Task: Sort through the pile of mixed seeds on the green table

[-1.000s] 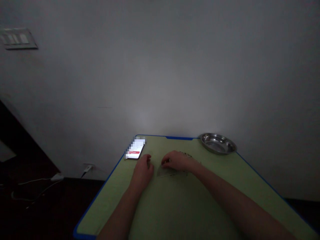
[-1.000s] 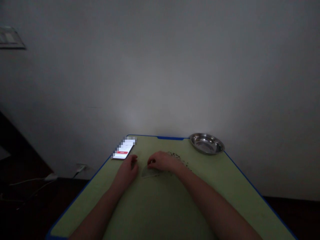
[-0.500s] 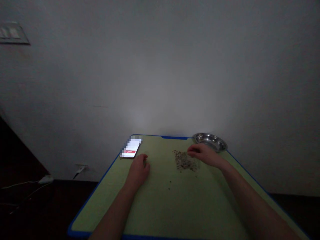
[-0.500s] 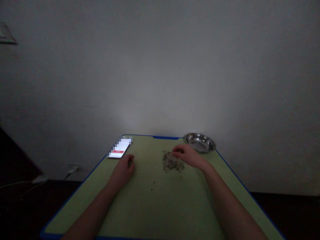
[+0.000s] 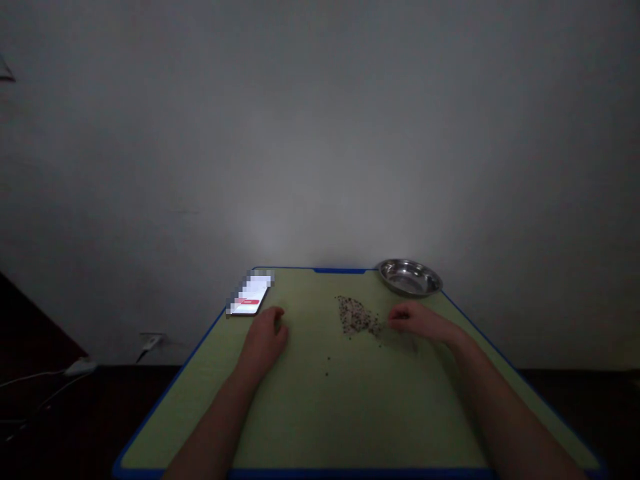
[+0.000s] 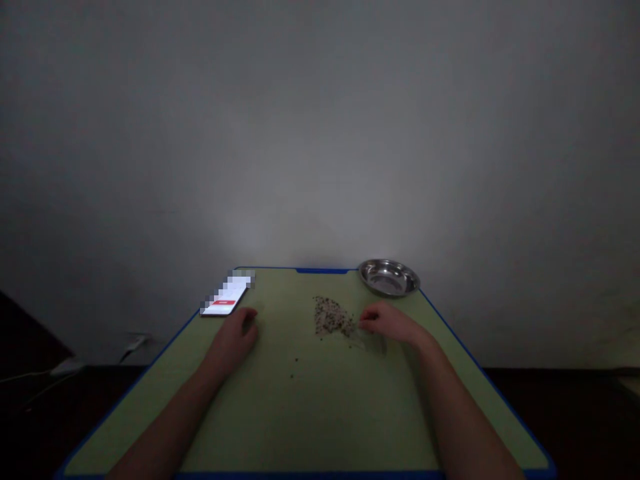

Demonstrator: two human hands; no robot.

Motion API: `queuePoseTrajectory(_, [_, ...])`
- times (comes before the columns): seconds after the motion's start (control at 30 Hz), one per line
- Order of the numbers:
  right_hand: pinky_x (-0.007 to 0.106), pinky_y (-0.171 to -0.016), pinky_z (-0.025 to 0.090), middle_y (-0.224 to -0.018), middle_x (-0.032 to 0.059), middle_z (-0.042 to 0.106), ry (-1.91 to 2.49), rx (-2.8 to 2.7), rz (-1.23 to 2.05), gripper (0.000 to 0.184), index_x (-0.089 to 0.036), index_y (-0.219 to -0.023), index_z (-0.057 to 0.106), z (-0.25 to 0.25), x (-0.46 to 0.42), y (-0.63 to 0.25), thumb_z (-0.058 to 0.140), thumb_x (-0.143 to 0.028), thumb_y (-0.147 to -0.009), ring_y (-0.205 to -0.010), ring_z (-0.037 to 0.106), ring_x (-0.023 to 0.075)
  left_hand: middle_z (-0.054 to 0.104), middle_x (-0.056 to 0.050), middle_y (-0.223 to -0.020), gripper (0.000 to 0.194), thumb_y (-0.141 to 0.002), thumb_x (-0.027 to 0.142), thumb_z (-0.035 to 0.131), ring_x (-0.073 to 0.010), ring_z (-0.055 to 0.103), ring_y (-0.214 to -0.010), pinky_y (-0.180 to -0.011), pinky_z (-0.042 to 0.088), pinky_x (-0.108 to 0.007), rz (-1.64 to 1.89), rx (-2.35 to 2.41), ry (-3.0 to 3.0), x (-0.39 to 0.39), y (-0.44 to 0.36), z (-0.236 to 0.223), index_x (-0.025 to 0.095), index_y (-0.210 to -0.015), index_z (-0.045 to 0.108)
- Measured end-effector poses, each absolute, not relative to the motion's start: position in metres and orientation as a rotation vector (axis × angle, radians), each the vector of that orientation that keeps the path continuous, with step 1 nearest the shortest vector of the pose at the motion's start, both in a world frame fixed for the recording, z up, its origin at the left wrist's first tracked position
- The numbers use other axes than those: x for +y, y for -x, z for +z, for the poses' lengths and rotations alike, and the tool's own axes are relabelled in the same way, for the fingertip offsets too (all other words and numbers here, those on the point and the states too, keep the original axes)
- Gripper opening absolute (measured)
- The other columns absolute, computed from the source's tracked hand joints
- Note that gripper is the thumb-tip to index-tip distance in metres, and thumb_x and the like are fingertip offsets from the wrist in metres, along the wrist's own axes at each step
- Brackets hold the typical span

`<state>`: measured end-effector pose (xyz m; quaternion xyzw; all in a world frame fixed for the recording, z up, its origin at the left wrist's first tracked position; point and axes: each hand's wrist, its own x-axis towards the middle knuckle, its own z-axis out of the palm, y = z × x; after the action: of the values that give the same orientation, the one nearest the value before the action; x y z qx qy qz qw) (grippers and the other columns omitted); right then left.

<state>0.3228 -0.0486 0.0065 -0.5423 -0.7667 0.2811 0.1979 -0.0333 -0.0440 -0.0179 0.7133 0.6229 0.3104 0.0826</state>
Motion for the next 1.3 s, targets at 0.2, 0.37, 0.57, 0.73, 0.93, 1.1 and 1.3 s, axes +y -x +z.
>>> queuePoseTrajectory(0.2, [0.025,-0.058,0.041,-0.069,0.0029,0.063,1.522,-2.181,0.710,0.017,-0.015,-0.073,0.064,0.003,-0.050,-0.302,0.055,-0.029,-0.074,-0.064,0.055,0.0152,0.061,-0.011,-0.104,0.030,-0.075,0.018,0.047,-0.0211,0.056,-0.099,-0.090,0.044,-0.036,0.930,1.859,-2.138,-0.046,0.033,-0.018,0.013,-0.104,0.055])
queuePoseTrajectory(0.37, [0.025,-0.057,0.039,-0.069,0.0025,0.063,1.506,-2.189,0.631,0.018,-0.015,-0.073,0.065,0.000,-0.050,-0.288,0.056,-0.030,-0.074,-0.064,0.055,0.0153,0.061,-0.012,-0.103,0.031,-0.075,0.017,0.047,-0.0209,0.056,-0.098,-0.089,0.044,-0.036,0.893,1.866,-2.139,-0.047,0.032,-0.016,0.011,-0.104,0.055])
queuePoseTrajectory(0.57, [0.024,-0.057,0.038,-0.068,0.0020,0.064,1.502,-2.182,0.553,0.016,-0.015,-0.072,0.065,0.000,-0.051,-0.279,0.055,-0.027,-0.075,-0.063,0.056,0.0146,0.061,-0.012,-0.103,0.029,-0.075,0.017,0.047,-0.0209,0.055,-0.099,-0.089,0.043,-0.035,0.898,1.866,-2.169,-0.048,0.032,-0.015,0.012,-0.102,0.056])
queuePoseTrajectory(0.73, [0.023,-0.057,0.039,-0.069,0.0022,0.064,1.485,-2.182,0.539,0.017,-0.015,-0.074,0.065,0.000,-0.053,-0.274,0.055,-0.028,-0.077,-0.063,0.056,0.0143,0.062,-0.010,-0.102,0.027,-0.075,0.017,0.048,-0.0208,0.056,-0.097,-0.089,0.044,-0.036,0.899,1.865,-2.162,-0.048,0.031,-0.015,0.014,-0.100,0.057])
queuePoseTrajectory(0.93, [0.023,-0.059,0.040,-0.071,0.0020,0.064,1.406,-2.202,0.607,0.016,-0.016,-0.075,0.066,-0.001,-0.055,-0.269,0.055,-0.028,-0.078,-0.065,0.056,0.0144,0.061,-0.010,-0.102,0.028,-0.075,0.017,0.047,-0.0211,0.055,-0.099,-0.090,0.043,-0.036,0.898,1.861,-2.166,-0.049,0.031,-0.015,0.014,-0.102,0.056])
queuePoseTrajectory(1.1, [0.024,-0.058,0.039,-0.069,0.0016,0.063,1.448,-2.190,0.625,0.014,-0.016,-0.073,0.065,-0.002,-0.055,-0.270,0.056,-0.026,-0.076,-0.064,0.055,0.0142,0.062,-0.011,-0.101,0.027,-0.076,0.017,0.046,-0.0214,0.055,-0.099,-0.087,0.044,-0.036,0.884,1.859,-2.160,-0.051,0.030,-0.012,0.013,-0.101,0.056])
queuePoseTrajectory(1.3, [0.023,-0.056,0.037,-0.068,0.0014,0.061,1.438,-2.212,0.593,0.013,-0.016,-0.072,0.063,0.000,-0.062,-0.256,0.056,-0.025,-0.077,-0.062,0.053,0.0134,0.061,-0.011,-0.101,0.027,-0.075,0.017,0.047,-0.0215,0.055,-0.099,-0.088,0.044,-0.036,0.875,1.869,-2.162,-0.048,0.030,-0.015,0.014,-0.100,0.057])
